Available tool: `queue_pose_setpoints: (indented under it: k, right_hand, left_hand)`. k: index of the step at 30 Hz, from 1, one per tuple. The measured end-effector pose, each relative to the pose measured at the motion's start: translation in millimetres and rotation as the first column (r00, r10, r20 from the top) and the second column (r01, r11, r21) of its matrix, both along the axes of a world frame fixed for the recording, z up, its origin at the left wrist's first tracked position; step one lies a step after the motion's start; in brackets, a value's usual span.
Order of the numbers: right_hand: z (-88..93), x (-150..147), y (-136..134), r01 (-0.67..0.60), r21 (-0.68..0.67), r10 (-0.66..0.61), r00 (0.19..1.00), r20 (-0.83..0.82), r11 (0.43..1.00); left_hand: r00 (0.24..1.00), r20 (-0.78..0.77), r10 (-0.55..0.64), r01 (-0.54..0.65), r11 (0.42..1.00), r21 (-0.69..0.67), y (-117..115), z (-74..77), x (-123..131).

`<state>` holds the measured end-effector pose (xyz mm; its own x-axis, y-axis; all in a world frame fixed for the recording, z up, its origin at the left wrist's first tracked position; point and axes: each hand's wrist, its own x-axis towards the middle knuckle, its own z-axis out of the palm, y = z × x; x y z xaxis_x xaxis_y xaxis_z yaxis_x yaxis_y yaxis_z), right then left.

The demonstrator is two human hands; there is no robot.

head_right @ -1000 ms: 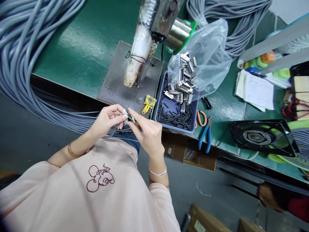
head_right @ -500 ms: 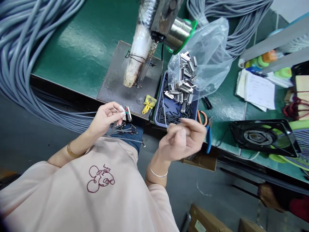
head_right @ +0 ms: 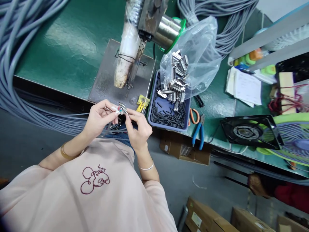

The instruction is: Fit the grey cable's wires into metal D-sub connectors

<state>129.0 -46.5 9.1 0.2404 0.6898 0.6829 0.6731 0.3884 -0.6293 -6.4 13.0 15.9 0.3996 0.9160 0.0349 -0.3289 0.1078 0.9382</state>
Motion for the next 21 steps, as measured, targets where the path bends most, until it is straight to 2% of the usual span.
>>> queue_pose_setpoints:
  k: [8, 21]
  right_hand:
    - [2.2, 4, 12, -0.008, -0.014, 0.008, 1.000, -0.018, 1.000]
    - [6.8, 11, 24, -0.009, 0.026, 0.009, 1.000, 0.016, 1.000]
  left_hand:
    - [0.992, 0.004, 0.123, -0.123, 0.988, 0.090, 12, -1.8, 14]
    - [0.979, -0.125, 0.163, -0.153, 0.984, 0.088, 24, 5.8, 22]
